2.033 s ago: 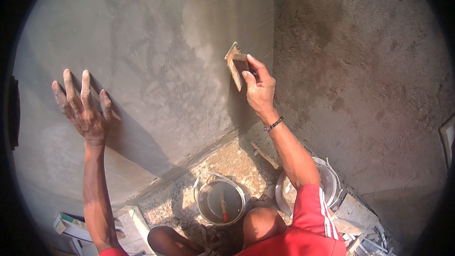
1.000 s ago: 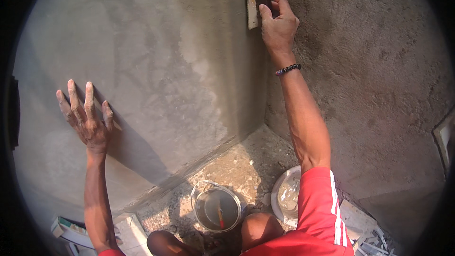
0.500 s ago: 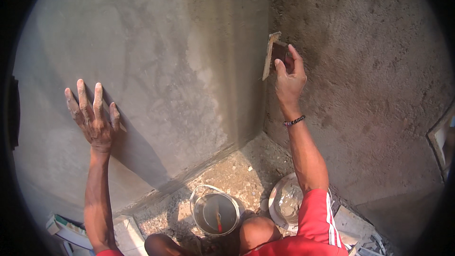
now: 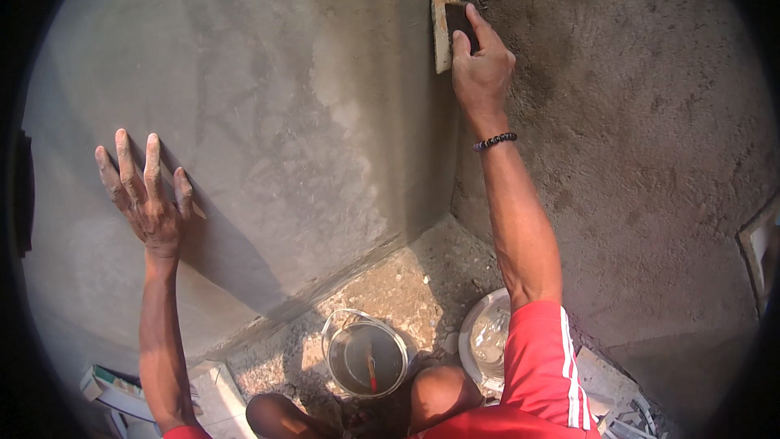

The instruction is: The person applies and smooths plaster on a wall corner using a trowel. They repeatedly scoop plaster from a bucket and spread it along the corner, using their left hand to steady the wall surface.

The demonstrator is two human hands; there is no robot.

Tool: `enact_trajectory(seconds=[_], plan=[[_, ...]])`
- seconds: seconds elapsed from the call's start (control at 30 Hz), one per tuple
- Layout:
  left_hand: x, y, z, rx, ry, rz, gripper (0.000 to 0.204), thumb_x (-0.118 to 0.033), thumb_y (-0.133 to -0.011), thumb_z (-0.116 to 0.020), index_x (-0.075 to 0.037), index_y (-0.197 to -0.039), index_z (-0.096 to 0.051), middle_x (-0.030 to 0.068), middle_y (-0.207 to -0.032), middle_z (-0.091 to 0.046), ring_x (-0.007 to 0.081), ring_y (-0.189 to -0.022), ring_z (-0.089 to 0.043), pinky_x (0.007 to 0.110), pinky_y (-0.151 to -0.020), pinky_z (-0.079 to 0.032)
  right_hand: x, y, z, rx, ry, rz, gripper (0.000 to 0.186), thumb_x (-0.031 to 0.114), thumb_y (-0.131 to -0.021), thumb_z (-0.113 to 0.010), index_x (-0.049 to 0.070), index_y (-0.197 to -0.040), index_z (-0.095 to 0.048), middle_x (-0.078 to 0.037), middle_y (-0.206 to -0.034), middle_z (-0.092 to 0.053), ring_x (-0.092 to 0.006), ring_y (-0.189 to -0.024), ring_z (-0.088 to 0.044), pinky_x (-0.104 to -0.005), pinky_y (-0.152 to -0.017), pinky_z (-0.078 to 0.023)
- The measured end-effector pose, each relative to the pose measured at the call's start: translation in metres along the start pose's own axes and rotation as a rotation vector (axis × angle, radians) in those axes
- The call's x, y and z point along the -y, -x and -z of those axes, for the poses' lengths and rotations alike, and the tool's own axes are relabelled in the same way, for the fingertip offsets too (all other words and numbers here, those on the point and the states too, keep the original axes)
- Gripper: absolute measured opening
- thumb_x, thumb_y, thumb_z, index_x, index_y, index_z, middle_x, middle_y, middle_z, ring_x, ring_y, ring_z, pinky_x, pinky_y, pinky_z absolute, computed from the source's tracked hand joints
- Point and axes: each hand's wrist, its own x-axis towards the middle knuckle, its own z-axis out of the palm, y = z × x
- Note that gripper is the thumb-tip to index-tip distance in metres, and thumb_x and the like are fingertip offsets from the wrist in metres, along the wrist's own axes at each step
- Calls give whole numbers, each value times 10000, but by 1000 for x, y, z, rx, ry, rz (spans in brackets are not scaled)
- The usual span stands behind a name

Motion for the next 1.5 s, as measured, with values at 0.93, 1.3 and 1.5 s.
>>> enact_trajectory(seconds=[0.93, 1.3, 1.5], plan=[[2, 4, -7, 4, -27, 17, 485, -276, -847, -644, -171, -1318, -603, 166, -1551, -402, 473, -1477, -236, 591, -1185, -265, 17, -16, 6, 47, -29, -32, 419, 77, -897, -645, 44, -1315, -633, -205, -1222, -684, -295, -1131, -679, -379, -947, -537], [3, 4, -6, 6, -21, 15, 511, -262, -876, -618, -159, -1372, -555, 148, -1579, -355, 460, -1486, -215, 589, -1182, -278, 7, -12, 42, 267, -1253, -588, 498, 28, -971, -607, -65, -1422, -416, -83, -1115, -660, -166, -1031, -666, -331, -839, -625], [1, 4, -7, 13, -13, 23, 502, -263, -883, -615, -147, -1367, -557, 158, -1577, -357, 463, -1487, -209, 589, -1190, -265, 28, -51, 36, 171, -915, -404, 433, 36, -927, -659, -18, -1337, -530, -83, -1112, -660, -188, -1009, -666, -341, -850, -609]])
